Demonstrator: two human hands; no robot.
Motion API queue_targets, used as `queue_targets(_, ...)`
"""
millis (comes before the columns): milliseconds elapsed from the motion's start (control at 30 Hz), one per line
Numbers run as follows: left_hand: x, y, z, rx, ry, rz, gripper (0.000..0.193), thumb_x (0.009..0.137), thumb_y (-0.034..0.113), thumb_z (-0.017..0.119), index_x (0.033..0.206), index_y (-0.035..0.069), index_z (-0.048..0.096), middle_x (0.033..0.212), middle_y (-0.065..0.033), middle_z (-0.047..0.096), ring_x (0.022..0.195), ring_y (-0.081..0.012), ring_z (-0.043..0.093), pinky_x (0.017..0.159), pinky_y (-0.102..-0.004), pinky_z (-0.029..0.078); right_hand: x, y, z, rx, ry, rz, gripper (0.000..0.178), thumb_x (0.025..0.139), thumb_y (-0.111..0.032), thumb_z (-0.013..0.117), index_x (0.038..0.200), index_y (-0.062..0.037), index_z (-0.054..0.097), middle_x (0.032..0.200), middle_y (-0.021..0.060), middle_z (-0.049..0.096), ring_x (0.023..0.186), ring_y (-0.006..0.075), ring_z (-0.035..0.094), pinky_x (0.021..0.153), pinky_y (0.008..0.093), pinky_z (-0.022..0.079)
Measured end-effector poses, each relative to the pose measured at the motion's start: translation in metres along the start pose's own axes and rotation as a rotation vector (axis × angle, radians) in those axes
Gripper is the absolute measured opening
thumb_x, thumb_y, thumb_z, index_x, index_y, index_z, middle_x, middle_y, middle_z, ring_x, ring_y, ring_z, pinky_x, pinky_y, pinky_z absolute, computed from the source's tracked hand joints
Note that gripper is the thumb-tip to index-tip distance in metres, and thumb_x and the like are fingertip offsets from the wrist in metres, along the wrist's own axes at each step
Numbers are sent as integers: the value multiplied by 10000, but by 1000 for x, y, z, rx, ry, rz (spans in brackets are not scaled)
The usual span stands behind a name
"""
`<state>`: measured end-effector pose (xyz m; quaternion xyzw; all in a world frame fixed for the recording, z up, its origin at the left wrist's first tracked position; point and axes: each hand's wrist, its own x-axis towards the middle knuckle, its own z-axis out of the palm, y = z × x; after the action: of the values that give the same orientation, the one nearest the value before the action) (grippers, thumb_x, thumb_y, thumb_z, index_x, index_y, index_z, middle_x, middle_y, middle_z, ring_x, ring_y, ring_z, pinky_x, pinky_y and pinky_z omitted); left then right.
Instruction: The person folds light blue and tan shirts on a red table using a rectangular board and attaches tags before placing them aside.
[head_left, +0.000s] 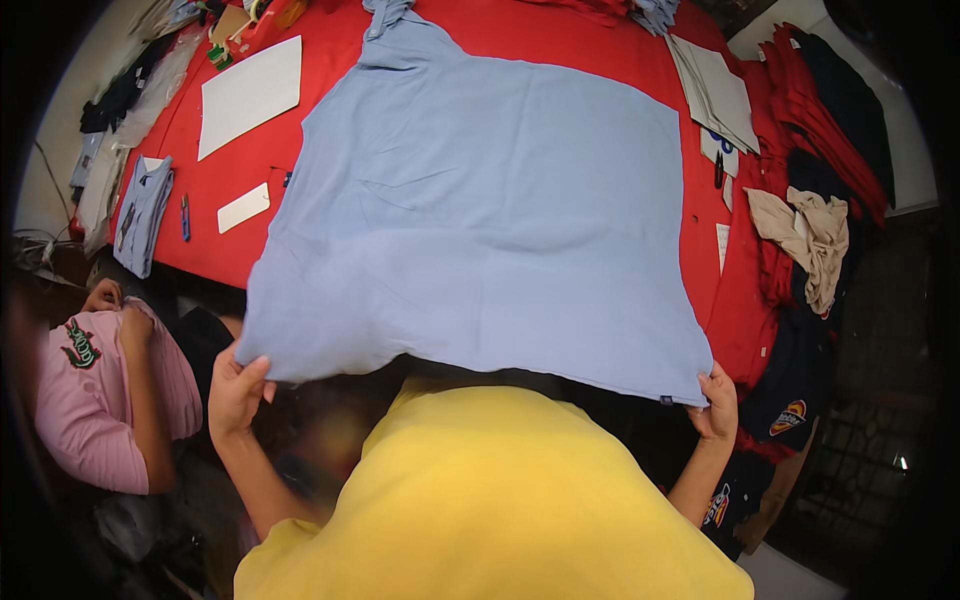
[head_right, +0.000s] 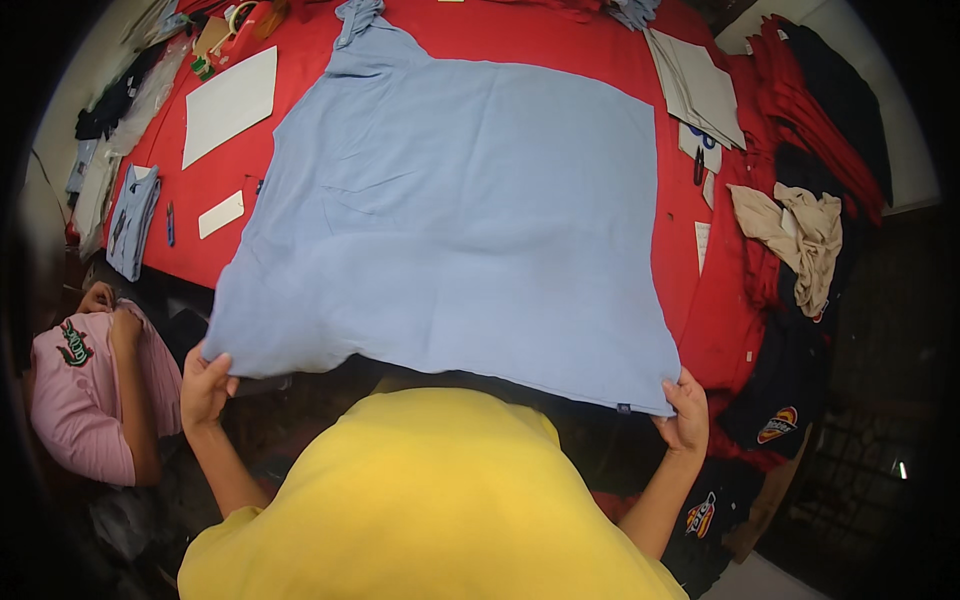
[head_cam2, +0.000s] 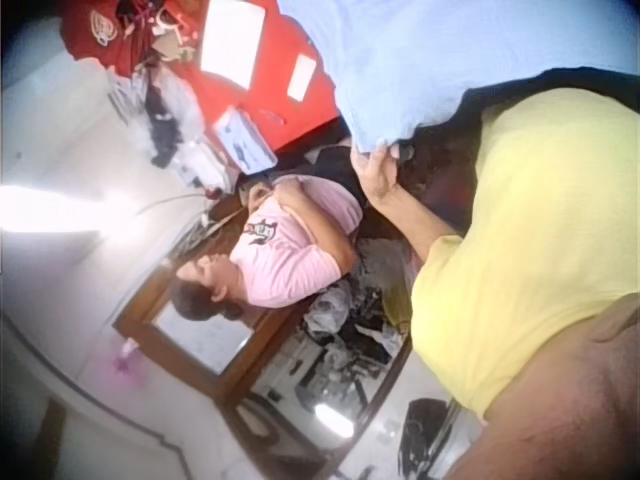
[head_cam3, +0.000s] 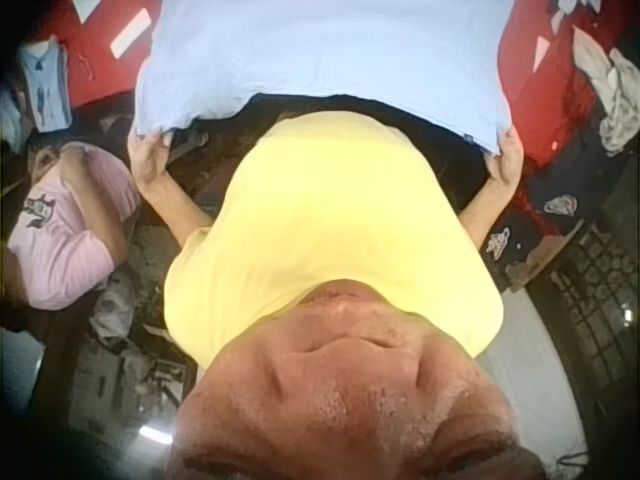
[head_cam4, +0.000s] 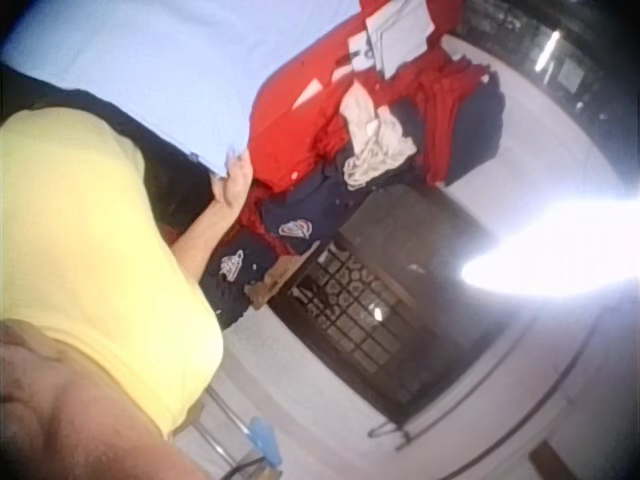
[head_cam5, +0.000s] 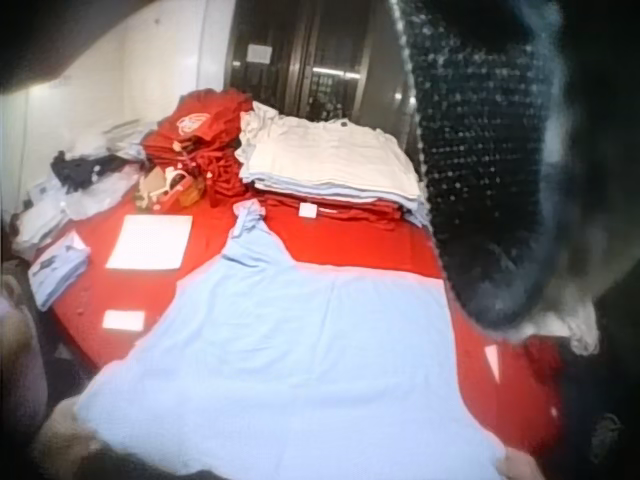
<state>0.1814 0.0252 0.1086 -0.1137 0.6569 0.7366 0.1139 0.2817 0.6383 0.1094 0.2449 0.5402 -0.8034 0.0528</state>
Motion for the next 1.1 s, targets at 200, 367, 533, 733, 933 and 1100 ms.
queue_targets(200, -11, 5, 11, 1376, 166, -320, 424, 815, 407, 697, 759, -12, 662, 904, -103, 622, 789, -207, 606, 667, -357, 472, 7, 1, -20, -718, 286, 163, 304, 863, -125, 641, 1115, 34, 579, 810, 52, 637, 631, 111, 579, 526, 248, 451)
queue_targets(367, 53, -39, 21, 1113, 481, 147, 369, 902, 321, 612, 1068, -9, 609, 1234, -169, 546, 1146, -351, 503, 974, -418, 400, 90, 31, 7, -1267, 488, -510, 299, 914, -119, 578, 1180, 17, 574, 1254, 189, 536, 1181, 327, 515, 995, 379, 405)
queue_targets(533, 136, -107, 22, 1239, 639, 476, 387, 958, 220, 520, 1323, 93, 533, 1451, -177, 375, 1365, -334, 310, 1114, -481, 233, 158, 79, 57, -1520, 480, -714, 441, 944, -201, 528, 1344, -27, 465, 1453, 209, 362, 1374, 356, 304, 1136, 456, 222)
queue_targets(733, 147, -81, 17, 1450, 847, 348, 345, 924, 177, 543, 1262, 122, 590, 1426, -153, 410, 1371, -341, 296, 1119, -514, 213, 164, 70, 57, -1577, 605, -462, 478, 938, -243, 527, 1374, -64, 446, 1482, 183, 339, 1397, 357, 260, 1142, 524, 158)
queue_targets(933, 316, -19, 92, 1059, 352, 751, 341, 945, 233, 514, 1252, 106, 591, 1371, -137, 484, 1329, -362, 366, 1086, -462, 314, 306, -6, 102, -1550, 559, -764, 495, 963, -285, 477, 1423, -122, 396, 1514, 166, 294, 1420, 355, 207, 1144, 549, 121)
queue_targets(1100, 443, 7, 119, 1439, 467, 557, 574, 942, 514, 413, 1300, 93, 569, 1530, -98, 310, 1424, -342, 216, 1145, -510, 168, 418, -60, 127, -1705, 631, -387, 635, 962, -556, 347, 1502, -230, 270, 1570, 95, 204, 1452, 316, 135, 1156, 550, 67)
